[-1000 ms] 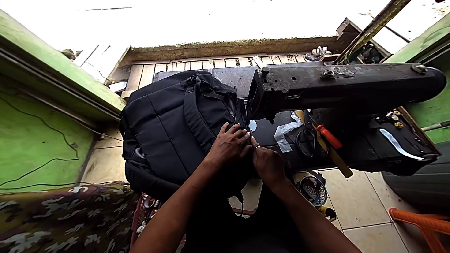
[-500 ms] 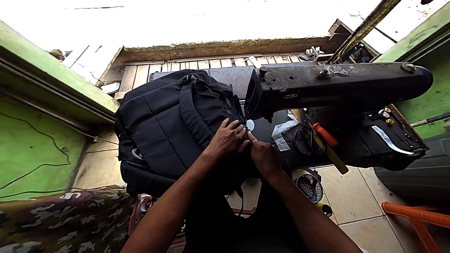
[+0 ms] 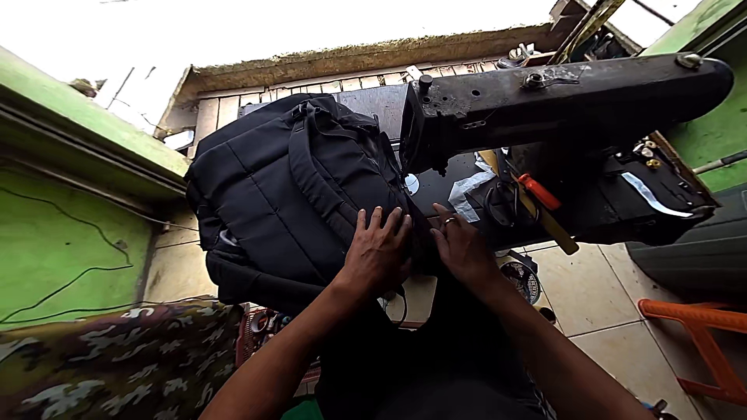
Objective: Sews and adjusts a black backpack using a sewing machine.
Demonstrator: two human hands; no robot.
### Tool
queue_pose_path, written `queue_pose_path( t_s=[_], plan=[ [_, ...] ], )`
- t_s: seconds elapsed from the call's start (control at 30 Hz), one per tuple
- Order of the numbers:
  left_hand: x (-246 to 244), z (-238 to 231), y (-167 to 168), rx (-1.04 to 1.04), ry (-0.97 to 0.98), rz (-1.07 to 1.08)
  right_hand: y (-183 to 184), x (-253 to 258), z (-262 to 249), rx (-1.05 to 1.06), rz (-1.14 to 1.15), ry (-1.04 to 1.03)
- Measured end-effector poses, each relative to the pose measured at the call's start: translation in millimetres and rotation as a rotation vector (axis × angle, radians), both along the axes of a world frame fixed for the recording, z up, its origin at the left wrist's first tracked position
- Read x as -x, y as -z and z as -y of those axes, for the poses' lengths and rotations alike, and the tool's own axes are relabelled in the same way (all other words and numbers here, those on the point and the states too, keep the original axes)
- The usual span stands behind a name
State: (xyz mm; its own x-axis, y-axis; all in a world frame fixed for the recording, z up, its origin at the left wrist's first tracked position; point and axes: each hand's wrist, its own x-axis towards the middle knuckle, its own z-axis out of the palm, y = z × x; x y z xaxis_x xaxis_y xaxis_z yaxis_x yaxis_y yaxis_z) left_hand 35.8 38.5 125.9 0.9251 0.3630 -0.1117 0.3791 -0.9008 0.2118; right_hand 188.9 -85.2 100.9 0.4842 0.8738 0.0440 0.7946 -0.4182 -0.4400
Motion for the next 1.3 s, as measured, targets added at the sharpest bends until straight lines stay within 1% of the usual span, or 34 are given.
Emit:
queue_pose_path(
  t_s=[0.03, 0.07, 0.1, 0.13, 0.17, 0.23, 0.3, 0.4, 0.47, 0.53, 0.6, 0.67, 0.73, 0.8, 0.87, 0.97, 1.03, 1.1, 1.23, 1.3],
  plan=[
    [4, -1, -2, 0.017, -0.023, 0.041, 0, 5, 11, -0.086, 0.064, 0.006],
    [9, -6, -6, 0.043, -0.036, 0.096, -1, 12, 19, -0.154, 0.067, -0.001],
    [12, -14, -12, 0.063, -0.037, 0.144, -5, 20, 26, -0.176, -0.008, -0.020],
    [16, -22, -19, 0.076, -0.026, 0.178, -10, 29, 31, -0.141, -0.168, -0.050],
    [19, -29, -24, 0.086, -0.012, 0.187, -14, 37, 34, -0.079, -0.377, -0.071],
    [22, -39, -30, 0.094, 0.020, 0.201, -15, 49, 29, 0.017, -0.809, -0.035],
    [22, -45, -32, 0.118, 0.051, 0.207, -13, 60, 22, -0.034, -1.035, 0.085],
    [27, -54, -32, 0.142, 0.085, 0.195, -17, 69, 18, -0.054, -1.255, 0.218],
    [29, -62, -34, 0.152, 0.107, 0.205, -17, 70, 20, -0.079, -1.230, 0.228],
    [31, -68, -37, 0.157, 0.134, 0.197, -14, 68, 19, -0.124, -1.089, 0.223],
    [33, -71, -34, 0.156, 0.155, 0.183, -11, 62, 12, -0.123, -1.037, 0.247],
    [35, -73, -30, 0.143, 0.168, 0.180, -14, 58, 3, -0.093, -1.103, 0.275],
    [34, -69, -29, 0.126, 0.191, 0.183, -16, 59, -2, -0.097, -1.242, 0.288],
    [29, -61, -30, 0.110, 0.247, 0.188, -14, 61, -2, -0.159, -1.411, 0.318],
    [19, -47, -31, 0.090, 0.310, 0.171, -12, 62, 0, -0.240, -1.520, 0.337],
    [2, -25, -31, 0.058, 0.346, 0.079, -12, 63, 4, -0.270, -1.548, 0.329],
    [-8, -18, -26, 0.013, 0.327, 0.016, -15, 64, 6, -0.252, -1.549, 0.324],
    [-13, -17, -22, -0.033, 0.289, -0.022, -16, 64, 7, -0.223, -1.620, 0.332],
    [-14, -19, -23, -0.087, 0.212, 0.018, -12, 61, 7, -0.246, -1.823, 0.408],
    [-13, -21, -22, -0.101, 0.164, 0.037, -12, 61, 7, -0.291, -1.818, 0.434]
  ],
)
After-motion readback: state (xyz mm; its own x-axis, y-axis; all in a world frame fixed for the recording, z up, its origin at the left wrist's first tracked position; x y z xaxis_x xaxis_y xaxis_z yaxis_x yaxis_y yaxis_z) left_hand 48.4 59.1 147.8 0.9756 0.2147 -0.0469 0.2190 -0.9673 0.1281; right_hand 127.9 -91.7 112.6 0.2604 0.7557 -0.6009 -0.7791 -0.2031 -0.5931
